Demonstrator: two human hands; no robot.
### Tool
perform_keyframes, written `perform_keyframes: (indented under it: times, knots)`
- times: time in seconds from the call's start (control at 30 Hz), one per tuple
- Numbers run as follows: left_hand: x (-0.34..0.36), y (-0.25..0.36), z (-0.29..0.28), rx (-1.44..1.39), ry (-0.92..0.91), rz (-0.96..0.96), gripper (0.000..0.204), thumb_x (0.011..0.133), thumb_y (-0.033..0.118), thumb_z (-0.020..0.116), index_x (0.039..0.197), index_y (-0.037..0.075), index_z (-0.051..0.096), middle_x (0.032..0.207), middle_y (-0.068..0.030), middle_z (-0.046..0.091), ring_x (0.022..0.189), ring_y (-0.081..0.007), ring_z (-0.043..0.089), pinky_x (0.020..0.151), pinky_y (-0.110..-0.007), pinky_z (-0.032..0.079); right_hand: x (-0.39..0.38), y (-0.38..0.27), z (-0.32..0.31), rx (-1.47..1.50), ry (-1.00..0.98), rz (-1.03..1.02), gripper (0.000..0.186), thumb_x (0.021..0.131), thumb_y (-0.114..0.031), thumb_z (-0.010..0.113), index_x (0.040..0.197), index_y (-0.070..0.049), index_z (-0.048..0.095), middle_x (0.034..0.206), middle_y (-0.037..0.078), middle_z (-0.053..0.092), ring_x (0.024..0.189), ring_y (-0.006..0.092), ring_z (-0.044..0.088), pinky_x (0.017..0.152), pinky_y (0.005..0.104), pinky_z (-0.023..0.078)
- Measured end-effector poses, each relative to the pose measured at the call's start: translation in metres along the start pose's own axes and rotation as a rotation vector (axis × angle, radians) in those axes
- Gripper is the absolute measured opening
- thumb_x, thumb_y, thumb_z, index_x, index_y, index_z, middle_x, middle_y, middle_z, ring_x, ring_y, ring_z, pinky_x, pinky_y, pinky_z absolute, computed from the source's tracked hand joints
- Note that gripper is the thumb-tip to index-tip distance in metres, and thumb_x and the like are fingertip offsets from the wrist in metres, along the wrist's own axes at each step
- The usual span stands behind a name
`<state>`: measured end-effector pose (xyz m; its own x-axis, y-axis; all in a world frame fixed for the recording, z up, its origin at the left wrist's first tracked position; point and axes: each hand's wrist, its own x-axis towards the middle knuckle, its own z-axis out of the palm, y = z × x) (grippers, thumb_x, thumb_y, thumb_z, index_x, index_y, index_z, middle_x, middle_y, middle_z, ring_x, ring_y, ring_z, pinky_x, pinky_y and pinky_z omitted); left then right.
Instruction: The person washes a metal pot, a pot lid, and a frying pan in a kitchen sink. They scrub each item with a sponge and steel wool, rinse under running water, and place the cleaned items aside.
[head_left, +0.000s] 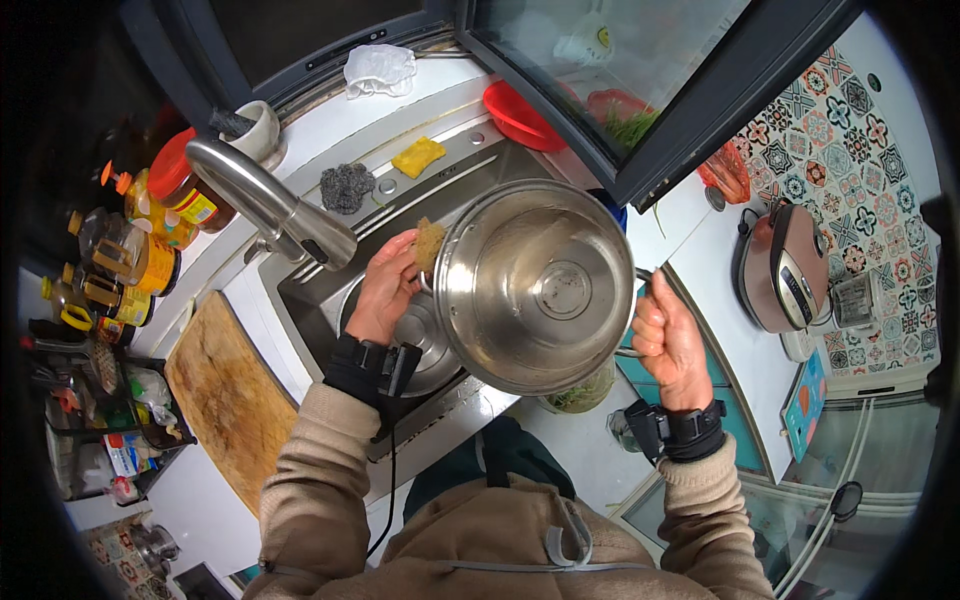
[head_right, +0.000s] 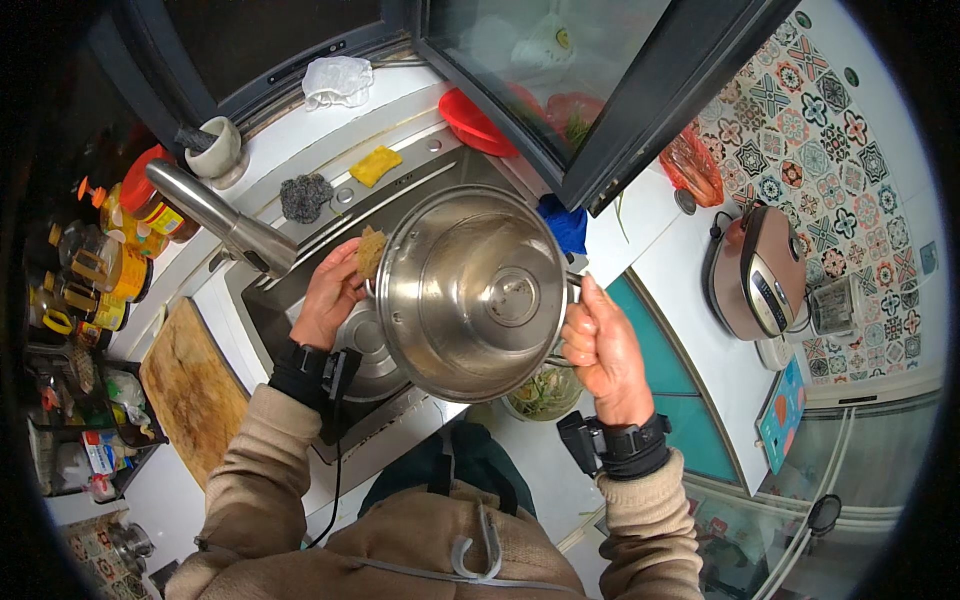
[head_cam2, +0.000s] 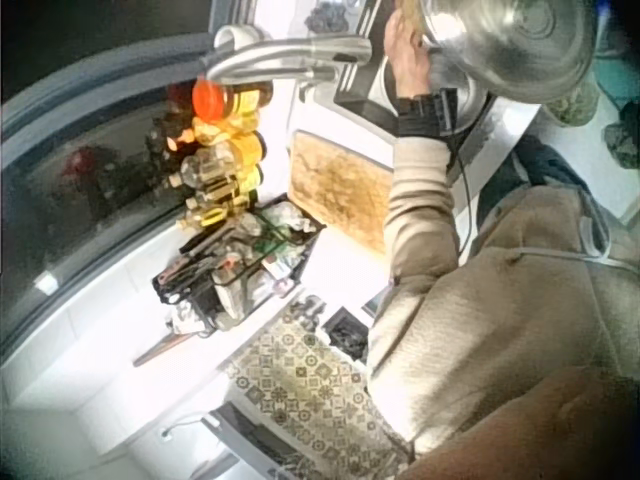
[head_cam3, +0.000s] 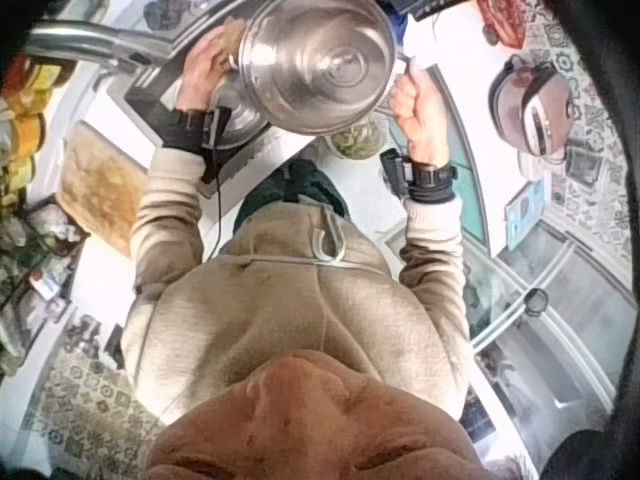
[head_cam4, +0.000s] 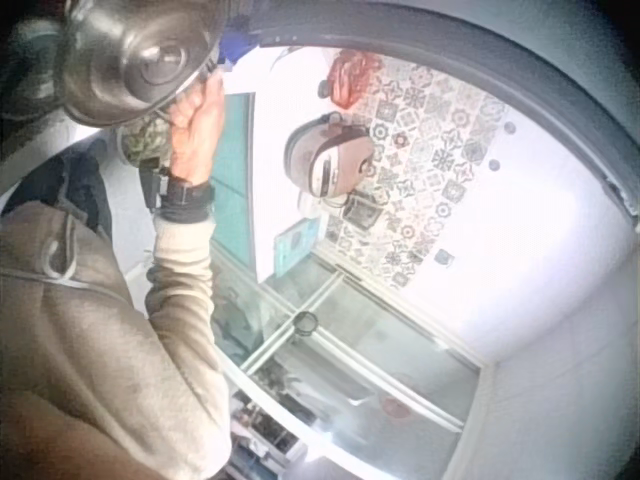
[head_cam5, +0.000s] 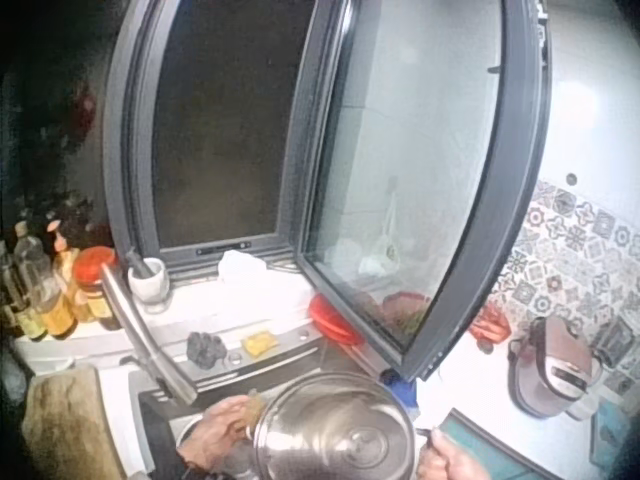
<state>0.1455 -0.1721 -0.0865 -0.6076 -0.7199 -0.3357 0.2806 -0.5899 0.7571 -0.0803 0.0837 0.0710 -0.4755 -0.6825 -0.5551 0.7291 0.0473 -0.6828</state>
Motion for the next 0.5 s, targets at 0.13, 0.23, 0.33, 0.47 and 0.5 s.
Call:
perform_keyframes:
  times: [0.13, 0.23, 0.33, 0.47, 0.5]
  knots:
    - [0.015, 0.000, -0.011, 0.103, 0.048, 0.025, 0.033, 0.092, 0.007, 0.052, 0.125, 0.008, 0.049, 0.109, -0.0025, 0.063, 0.086, -0.0110, 0.062, 0.064, -0.029, 0.052, 0.028, 0.003, 0.013, -0.044, -0.116, -0.046, 0.022, 0.097, -0.024, 0.052, 0.079, -0.014, 0.044, 0.056, -0.007, 0.032, 0.041, 0.0011, 0.023, 0.033, 0.0164, 0.018]
    - [0.051, -0.006, -0.017, 0.181, 0.023, 0.013, 0.039, 0.089, 0.003, 0.049, 0.128, 0.009, 0.049, 0.110, -0.0033, 0.064, 0.086, -0.0121, 0.062, 0.066, -0.031, 0.053, 0.048, -0.004, 0.029, -0.133, -0.169, -0.060, 0.016, 0.089, -0.008, 0.061, 0.087, -0.014, 0.046, 0.060, -0.008, 0.034, 0.043, -0.0003, 0.025, 0.035, 0.0171, 0.019]
    - [0.078, -0.022, -0.023, 0.226, 0.038, 0.071, 0.042, 0.087, -0.004, 0.045, 0.127, 0.007, 0.052, 0.111, -0.0065, 0.064, 0.087, -0.0140, 0.062, 0.070, -0.030, 0.052, 0.062, -0.010, 0.051, -0.331, -0.258, -0.100, 0.017, 0.086, -0.004, 0.065, 0.087, -0.012, 0.049, 0.062, -0.008, 0.035, 0.043, -0.0002, 0.026, 0.035, 0.0175, 0.019]
    - [0.102, -0.038, -0.032, 1.113, 0.149, 0.578, 0.038, 0.088, 0.000, 0.043, 0.122, 0.011, 0.058, 0.096, -0.0135, 0.066, 0.084, -0.0275, 0.063, 0.076, -0.033, 0.049, 0.085, -0.010, 0.081, -0.683, -0.333, -0.227, 0.023, 0.083, -0.004, 0.067, 0.101, -0.004, 0.054, 0.068, -0.007, 0.046, 0.045, -0.0002, 0.032, 0.039, 0.0187, 0.022]
    - [0.108, -0.040, -0.034, 1.220, 0.188, 0.525, 0.038, 0.087, 0.004, 0.044, 0.121, 0.015, 0.057, 0.092, -0.0177, 0.063, 0.087, -0.0337, 0.062, 0.075, -0.039, 0.048, 0.091, -0.009, 0.086, -0.842, -0.303, -0.270, 0.022, 0.081, -0.009, 0.069, 0.098, -0.002, 0.056, 0.069, -0.008, 0.046, 0.050, 0.0019, 0.034, 0.043, 0.0208, 0.028]
